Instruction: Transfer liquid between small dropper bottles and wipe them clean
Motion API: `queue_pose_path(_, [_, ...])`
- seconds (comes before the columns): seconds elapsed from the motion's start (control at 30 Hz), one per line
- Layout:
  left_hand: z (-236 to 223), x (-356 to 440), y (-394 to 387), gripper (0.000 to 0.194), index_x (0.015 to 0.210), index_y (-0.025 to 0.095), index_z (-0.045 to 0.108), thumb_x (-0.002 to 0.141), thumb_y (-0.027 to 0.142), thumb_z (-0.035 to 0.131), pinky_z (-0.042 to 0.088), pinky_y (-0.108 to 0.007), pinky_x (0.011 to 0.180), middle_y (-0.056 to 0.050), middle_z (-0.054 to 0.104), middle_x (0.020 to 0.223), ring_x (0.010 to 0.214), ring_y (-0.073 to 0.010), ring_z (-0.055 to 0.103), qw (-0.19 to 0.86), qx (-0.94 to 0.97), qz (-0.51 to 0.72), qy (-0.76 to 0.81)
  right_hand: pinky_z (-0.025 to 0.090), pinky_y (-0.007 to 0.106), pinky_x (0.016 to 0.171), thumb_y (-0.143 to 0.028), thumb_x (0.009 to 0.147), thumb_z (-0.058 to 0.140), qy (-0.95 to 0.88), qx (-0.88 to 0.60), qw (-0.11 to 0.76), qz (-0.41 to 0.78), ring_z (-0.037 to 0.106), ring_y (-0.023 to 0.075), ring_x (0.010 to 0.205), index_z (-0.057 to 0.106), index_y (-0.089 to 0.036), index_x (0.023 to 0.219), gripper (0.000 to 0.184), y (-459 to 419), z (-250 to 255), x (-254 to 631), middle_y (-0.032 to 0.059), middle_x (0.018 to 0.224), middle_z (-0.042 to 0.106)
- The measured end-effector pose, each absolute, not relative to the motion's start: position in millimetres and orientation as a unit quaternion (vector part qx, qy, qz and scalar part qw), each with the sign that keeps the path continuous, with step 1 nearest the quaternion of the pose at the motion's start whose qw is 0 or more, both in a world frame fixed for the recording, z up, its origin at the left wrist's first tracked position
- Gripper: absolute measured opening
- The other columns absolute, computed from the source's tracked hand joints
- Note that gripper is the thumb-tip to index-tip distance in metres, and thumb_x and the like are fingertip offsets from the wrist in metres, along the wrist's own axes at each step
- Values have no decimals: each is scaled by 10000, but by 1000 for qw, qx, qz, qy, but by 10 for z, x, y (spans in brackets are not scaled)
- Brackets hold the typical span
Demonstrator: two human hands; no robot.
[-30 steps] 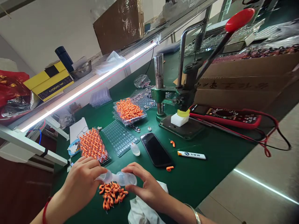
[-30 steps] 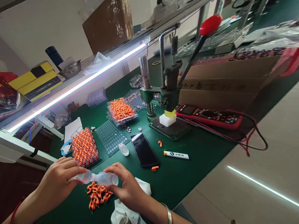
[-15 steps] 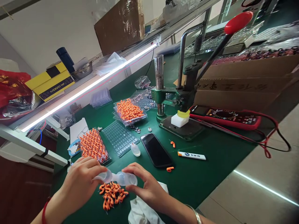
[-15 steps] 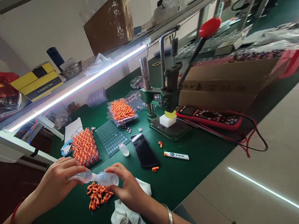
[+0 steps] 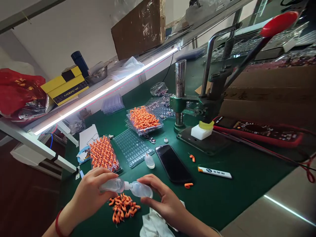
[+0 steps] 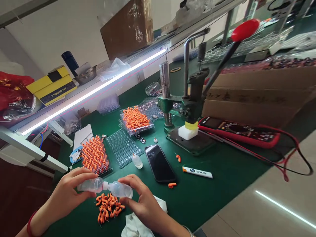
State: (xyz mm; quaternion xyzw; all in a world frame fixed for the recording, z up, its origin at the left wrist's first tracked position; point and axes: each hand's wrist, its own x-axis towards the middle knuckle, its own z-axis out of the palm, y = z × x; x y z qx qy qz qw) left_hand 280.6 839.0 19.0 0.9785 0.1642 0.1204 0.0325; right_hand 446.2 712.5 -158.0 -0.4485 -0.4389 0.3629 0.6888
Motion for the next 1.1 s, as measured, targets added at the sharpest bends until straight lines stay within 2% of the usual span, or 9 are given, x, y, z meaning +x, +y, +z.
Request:
queue_pose_path(0.4, [-25,2674,8410,461,1067,262,729,660,93,865,581,-345,849,-19,748,1048,963,-209,708,168,952,128,220,456,413,959,-378,840,736,-439,-444,685,374,606,279,1075,681,-267,1121,307,7137,-1584,4460,71,1109,600])
queue_pose_path(0.77, [-44,2634,8445,385,1071,286,737,711,211,849,534,-368,908,-24,732,1091,1022,-237,677,179,944,113,252,437,406,982,-379,831,736,-430,-440,684,392,583,277,1083,683,-261,1120,316,7171,-1598,4428,72,1116,590])
queue_pose_path(1.1, [-145,2665,8424,349,1013,234,724,689,197,848,493,-294,821,-9,745,992,931,-206,680,263,917,122,273,491,354,917,-445,809,761,-421,-412,686,427,605,235,988,679,-259,1115,367,7179,-1563,4434,54,1067,609])
